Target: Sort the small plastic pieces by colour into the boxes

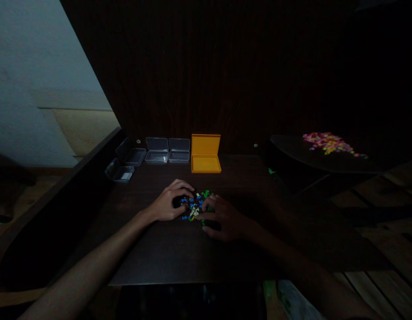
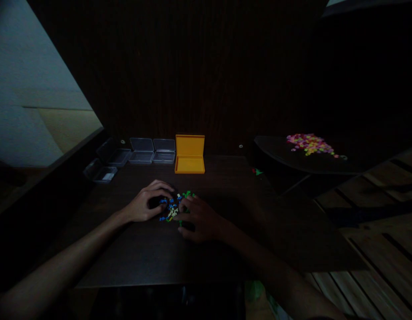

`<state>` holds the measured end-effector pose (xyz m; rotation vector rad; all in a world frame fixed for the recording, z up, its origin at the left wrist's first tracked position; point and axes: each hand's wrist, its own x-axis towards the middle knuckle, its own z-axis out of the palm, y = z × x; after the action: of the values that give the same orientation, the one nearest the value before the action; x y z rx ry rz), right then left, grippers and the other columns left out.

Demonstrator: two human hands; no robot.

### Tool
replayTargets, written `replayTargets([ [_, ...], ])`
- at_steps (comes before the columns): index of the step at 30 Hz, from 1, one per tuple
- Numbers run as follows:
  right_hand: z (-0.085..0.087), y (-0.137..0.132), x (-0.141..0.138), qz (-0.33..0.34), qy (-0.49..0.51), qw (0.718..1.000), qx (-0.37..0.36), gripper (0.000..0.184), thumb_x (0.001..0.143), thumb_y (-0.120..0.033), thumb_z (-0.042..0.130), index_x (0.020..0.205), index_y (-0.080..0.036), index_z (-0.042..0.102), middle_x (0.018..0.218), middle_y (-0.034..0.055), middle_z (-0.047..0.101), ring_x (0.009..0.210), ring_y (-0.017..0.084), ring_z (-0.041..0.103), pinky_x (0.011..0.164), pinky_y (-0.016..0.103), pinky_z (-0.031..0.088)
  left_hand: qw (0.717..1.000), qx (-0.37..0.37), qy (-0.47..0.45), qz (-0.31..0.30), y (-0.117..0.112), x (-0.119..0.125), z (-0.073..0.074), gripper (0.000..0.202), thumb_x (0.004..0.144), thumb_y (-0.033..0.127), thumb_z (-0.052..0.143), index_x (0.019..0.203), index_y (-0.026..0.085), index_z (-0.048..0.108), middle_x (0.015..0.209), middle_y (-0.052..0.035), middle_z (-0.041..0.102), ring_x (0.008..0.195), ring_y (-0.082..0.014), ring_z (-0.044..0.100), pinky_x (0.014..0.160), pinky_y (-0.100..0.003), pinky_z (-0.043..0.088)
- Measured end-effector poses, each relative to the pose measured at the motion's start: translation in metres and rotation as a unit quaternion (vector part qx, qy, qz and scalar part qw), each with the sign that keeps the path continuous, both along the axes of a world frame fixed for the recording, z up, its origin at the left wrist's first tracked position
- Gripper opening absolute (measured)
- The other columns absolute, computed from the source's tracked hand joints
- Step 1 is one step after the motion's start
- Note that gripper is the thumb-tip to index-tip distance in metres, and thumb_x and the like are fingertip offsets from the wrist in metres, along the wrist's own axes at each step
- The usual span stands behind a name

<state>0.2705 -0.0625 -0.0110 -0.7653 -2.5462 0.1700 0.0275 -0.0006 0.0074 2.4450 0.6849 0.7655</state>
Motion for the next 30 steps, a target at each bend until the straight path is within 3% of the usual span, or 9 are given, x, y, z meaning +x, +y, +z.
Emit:
replayTargets([
  [8,-0.0042,0.0011,0.0003,-0.026,-0.010,1.000,0.011,0.027,0.084,-0.036,0.062,0.106,-0.021,0.067,0.110,0.0096,0.057,0.104,0.025,0.052,0.097,0.048,0.039,0.998,0.003,0.036,-0.044,-0.0011,0.0001,-0.0036,0.048,0.067,0.015,0.065,0.114,0.022,0.060,0.126,-0.0074,0.055,0.119,-0.0268,0.047,0.104,-0.046,0.040],
  [30,-0.0017,0.0028,0.0004,-0.029,-0.032,0.999,-0.023,0.034,0.083,-0.039,0.062,0.111,-0.019,0.066,0.112,0.0122,0.055,0.106,0.027,0.050,0.095,0.050,0.040,0.995,0.000,0.070,-0.069,-0.0054,0.0034,-0.0024,0.056,0.069,0.023,0.070,0.123,0.023,0.056,0.131,-0.0092,0.052,0.123,-0.0297,0.043,0.107,-0.049,0.037],
])
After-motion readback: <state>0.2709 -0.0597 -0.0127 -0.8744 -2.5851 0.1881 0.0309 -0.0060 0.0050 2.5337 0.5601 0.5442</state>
